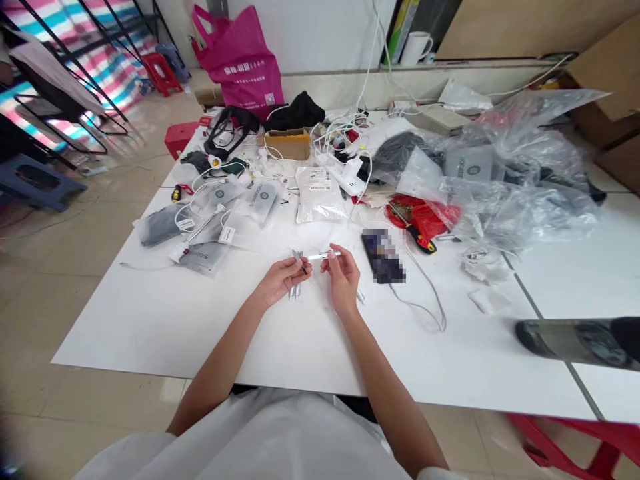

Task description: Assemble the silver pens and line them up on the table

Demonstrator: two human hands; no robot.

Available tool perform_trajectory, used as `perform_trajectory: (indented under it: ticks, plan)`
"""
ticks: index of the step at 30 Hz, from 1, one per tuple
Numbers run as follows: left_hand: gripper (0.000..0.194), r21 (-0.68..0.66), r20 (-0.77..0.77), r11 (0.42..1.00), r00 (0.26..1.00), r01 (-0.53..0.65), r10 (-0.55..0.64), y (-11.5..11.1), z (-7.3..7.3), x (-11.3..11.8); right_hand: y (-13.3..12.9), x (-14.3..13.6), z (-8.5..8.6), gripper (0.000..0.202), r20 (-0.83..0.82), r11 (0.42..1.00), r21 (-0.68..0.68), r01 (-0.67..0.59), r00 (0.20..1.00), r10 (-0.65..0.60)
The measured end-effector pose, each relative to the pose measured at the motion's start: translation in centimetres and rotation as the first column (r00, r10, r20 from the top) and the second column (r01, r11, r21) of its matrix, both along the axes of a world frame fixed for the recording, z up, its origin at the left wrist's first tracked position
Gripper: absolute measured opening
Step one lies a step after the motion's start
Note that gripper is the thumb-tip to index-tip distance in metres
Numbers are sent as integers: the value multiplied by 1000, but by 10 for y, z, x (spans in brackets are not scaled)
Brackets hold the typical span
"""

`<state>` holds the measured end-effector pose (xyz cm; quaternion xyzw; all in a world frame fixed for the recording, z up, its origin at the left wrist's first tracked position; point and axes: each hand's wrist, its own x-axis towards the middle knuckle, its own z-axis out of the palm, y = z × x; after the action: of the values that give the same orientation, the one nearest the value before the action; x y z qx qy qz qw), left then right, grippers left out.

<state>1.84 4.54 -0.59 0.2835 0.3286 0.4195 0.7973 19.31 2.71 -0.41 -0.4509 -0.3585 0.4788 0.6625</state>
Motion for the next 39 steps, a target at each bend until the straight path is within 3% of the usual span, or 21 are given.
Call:
perform_trajectory:
  ticks: [6, 14, 17, 24, 28, 33, 39]
  plan:
    - [30, 5, -32, 998, 997, 68, -68, -3, 3, 2, -6, 6, 2, 43, 366, 995, 95, -21, 931, -15]
    - [30, -23, -7, 997, 998, 68, -69, -4, 4, 3, -8, 11, -1, 48, 568, 968, 227, -106, 822, -43]
    - [30, -11, -18, 995, 995, 98, -98, -5, 6, 3, -11, 11, -1, 49, 590, 957, 277, -83, 801, -101]
    - [33, 12, -30, 993, 993, 115, -115, -4, 8, 3, -11, 7, 7, 49, 406, 965, 250, 85, 895, -184]
    - [33, 23, -29, 995, 995, 94, -93, -3, 6, 3, -1, 7, 6, 42, 102, 971, 166, 172, 976, -191]
    - [32, 39, -37, 997, 997, 72, -70, -3, 6, 4, 7, 11, 1, 37, -273, 997, -38, 68, 959, -76]
    - [30, 26, -1, 999, 999, 33, -33, -2, 8, 2, 10, 14, -3, 34, -258, 999, -50, 20, 966, -32]
